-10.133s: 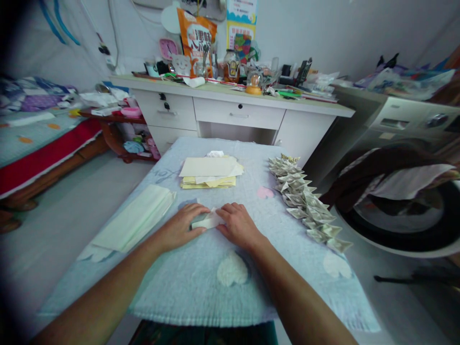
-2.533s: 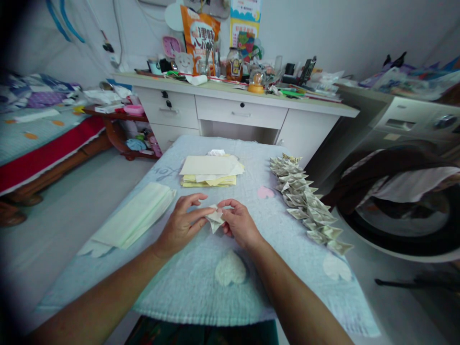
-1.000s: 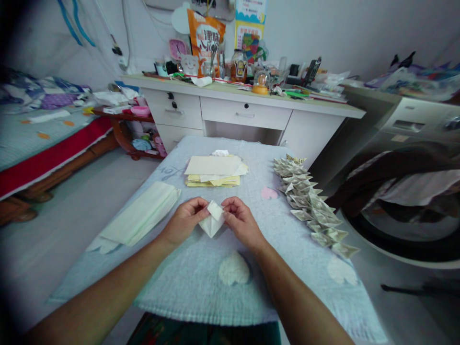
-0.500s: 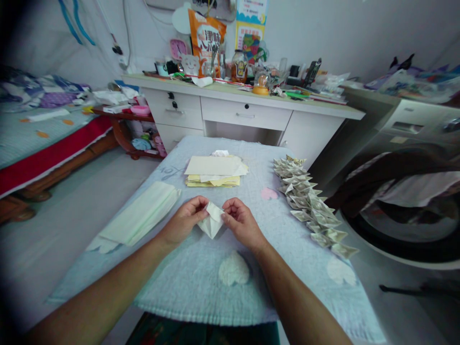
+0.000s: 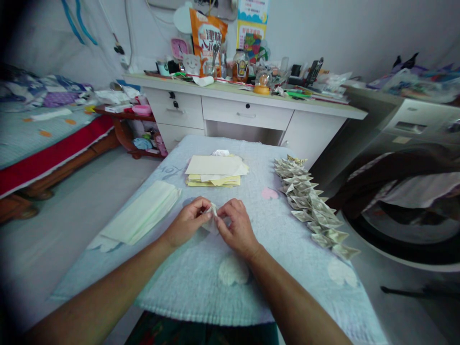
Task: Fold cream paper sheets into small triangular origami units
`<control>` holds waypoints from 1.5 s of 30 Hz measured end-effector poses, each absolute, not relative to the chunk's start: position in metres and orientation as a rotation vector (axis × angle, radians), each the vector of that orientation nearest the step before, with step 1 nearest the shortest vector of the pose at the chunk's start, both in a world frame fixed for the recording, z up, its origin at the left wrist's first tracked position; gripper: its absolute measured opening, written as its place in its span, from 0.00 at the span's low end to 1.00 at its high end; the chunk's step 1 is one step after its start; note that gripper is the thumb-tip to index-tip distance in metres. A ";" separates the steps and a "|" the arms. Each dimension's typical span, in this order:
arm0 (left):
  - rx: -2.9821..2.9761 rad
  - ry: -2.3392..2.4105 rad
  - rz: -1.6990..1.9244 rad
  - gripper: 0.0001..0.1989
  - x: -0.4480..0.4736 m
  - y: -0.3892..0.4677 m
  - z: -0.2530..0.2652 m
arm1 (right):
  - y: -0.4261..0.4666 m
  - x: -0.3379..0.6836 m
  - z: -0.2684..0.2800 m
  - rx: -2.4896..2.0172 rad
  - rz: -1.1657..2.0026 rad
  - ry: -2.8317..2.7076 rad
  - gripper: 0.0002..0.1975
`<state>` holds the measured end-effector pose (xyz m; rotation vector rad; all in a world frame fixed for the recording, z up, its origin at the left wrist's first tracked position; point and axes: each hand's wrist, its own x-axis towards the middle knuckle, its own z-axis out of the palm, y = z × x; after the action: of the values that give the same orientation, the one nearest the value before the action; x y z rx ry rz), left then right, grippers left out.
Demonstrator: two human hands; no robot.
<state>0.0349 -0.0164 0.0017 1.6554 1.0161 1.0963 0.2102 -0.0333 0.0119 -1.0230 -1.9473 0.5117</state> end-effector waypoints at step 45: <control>1.730 0.979 1.165 0.09 0.034 -0.019 0.011 | -0.032 0.208 0.012 -1.049 0.680 -1.854 0.02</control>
<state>0.0342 -0.0185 0.0107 1.7297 0.9792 1.1647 0.2083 -0.0317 0.0124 -1.0494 -1.8543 0.6797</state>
